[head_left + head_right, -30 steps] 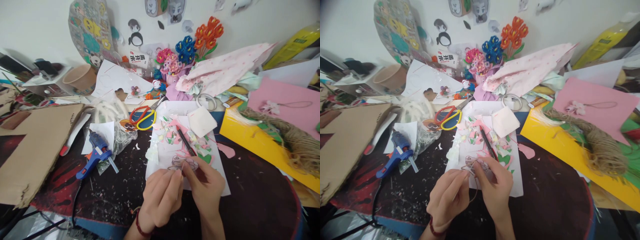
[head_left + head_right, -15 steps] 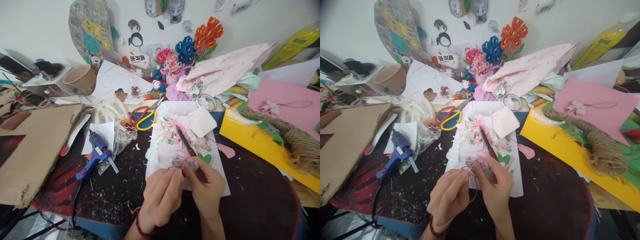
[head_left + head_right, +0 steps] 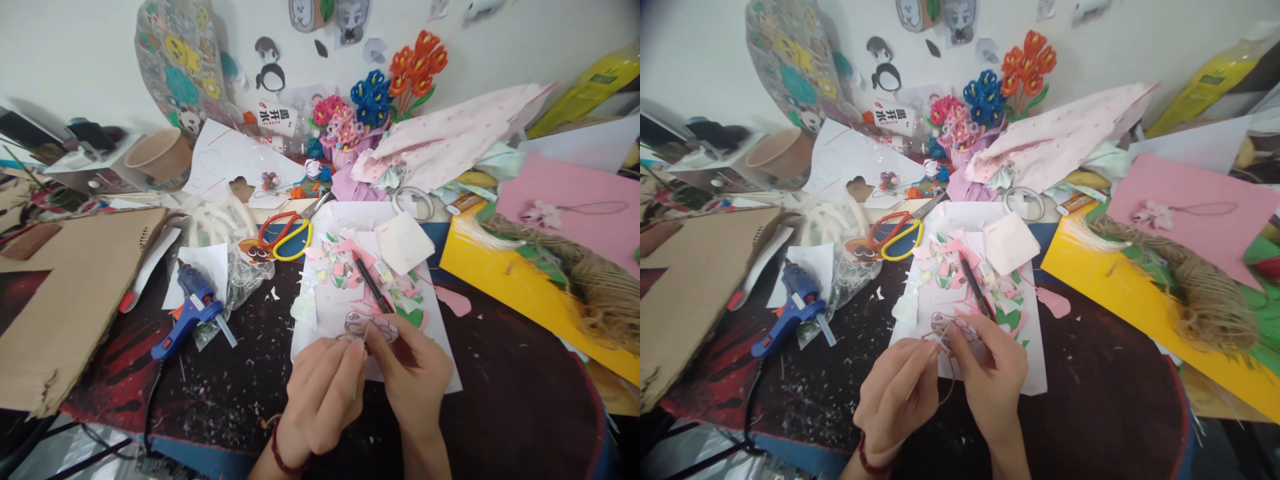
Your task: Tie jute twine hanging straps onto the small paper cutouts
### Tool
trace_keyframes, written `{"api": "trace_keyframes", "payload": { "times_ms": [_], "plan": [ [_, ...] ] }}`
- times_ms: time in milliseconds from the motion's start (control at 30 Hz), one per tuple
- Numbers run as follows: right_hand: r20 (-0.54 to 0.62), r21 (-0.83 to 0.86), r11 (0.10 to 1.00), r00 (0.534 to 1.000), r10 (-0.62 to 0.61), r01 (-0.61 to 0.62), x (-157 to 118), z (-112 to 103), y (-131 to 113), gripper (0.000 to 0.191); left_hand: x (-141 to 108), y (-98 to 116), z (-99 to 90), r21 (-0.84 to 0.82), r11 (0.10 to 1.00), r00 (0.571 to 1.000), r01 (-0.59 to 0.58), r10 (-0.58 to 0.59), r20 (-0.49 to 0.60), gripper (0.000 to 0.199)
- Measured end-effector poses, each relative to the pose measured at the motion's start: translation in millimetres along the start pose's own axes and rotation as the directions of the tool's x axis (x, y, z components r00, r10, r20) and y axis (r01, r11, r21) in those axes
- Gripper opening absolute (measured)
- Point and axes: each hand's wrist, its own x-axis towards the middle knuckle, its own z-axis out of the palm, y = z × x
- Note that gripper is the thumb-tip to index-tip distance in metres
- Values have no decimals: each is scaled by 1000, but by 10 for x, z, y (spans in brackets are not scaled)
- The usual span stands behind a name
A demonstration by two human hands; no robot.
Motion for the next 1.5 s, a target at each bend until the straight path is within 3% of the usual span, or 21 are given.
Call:
{"api": "trace_keyframes", "payload": {
  "times_ms": [667, 1000, 1233, 1500],
  "plan": [
    [-24, -58, 993, 994, -108, 106, -11, -14, 0, 7, 33, -27, -5, 27, 999, 998, -37, 36, 49, 16],
    [79, 78, 989, 988, -133, 127, -8, -20, 5, 11, 54, -18, -20, -13, 1000, 999, -10, 10, 47, 18],
    [39, 15, 1000, 999, -6, 6, -22, -9, 29, 3, -9, 12, -5, -34, 999, 999, 4, -6, -52, 17],
    [27, 2, 1000, 1000, -6, 6, -22, -22, 23, 3, 51, 19, -13, 3, 1000, 1000, -5, 6, -11, 18]
  ]
}}
